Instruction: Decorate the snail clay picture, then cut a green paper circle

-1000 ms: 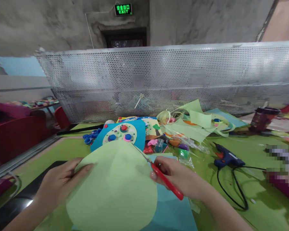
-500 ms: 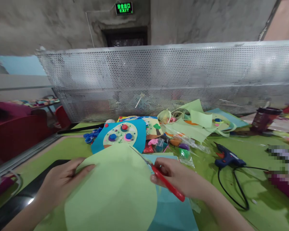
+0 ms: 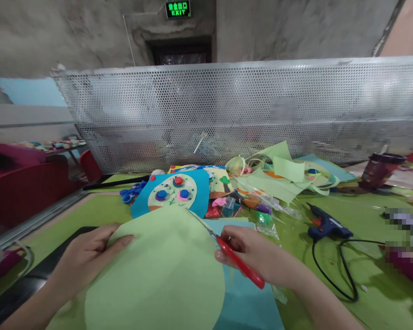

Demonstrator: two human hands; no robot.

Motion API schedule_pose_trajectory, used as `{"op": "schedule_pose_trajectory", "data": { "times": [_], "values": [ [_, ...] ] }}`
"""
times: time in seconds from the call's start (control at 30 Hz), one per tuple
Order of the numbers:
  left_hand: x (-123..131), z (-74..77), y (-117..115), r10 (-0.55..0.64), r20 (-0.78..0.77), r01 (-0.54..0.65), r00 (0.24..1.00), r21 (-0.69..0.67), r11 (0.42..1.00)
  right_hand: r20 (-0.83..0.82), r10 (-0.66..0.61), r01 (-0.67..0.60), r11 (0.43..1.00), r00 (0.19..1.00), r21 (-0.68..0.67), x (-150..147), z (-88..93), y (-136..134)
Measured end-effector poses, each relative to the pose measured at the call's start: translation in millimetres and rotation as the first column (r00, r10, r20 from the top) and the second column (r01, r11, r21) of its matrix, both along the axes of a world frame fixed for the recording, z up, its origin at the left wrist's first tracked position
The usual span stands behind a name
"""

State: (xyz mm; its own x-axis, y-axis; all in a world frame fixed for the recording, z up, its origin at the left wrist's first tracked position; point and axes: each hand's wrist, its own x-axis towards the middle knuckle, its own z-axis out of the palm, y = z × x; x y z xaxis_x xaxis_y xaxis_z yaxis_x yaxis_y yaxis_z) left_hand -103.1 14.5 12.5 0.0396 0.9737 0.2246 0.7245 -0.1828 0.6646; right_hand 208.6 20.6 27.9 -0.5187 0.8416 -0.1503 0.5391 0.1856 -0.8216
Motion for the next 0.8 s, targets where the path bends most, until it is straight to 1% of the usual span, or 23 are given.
{"op": "schedule_pose_trajectory", "data": {
  "times": [0.2, 0.33, 0.47, 0.57, 0.67, 0.8],
  "values": [
    [-1.0, -1.2, -0.2, -0.025, -0.085, 0.023, 0.996, -0.028, 0.999, -0.012, -0.009, 0.009, 1.0, 1.0, -0.006, 1.5, -1.4, -2.6],
    [-1.6, -2.0, -0.6, -0.041, -0.091, 0.038, 0.995, -0.045, 0.998, -0.017, -0.019, 0.019, 1.0, 1.0, 0.011, 1.3, -1.9, -2.8],
    [-2.7, -1.7, -0.2, -0.048, -0.059, 0.045, 0.997, -0.046, 0.998, 0.035, -0.009, 0.01, 1.0, 0.999, -0.018, 0.4, -0.6, -0.8],
    [-3.6, -2.0, 0.0, -0.065, -0.047, 0.063, 0.997, -0.036, 0.997, 0.047, -0.012, 0.012, 1.0, 0.999, 0.007, -0.1, 1.0, -2.5],
    [-4.8, -2.5, -0.4, -0.091, -0.074, 0.087, 0.993, -0.055, 0.995, 0.042, -0.03, 0.029, 0.999, 0.999, 0.02, 0.0, 2.5, -5.4],
    [-5.4, -1.6, -1.2, -0.11, -0.118, 0.103, 0.987, -0.063, 0.993, 0.055, -0.027, 0.028, 1.0, 0.998, -0.011, 0.0, 2.4, -4.0]
  ]
}}
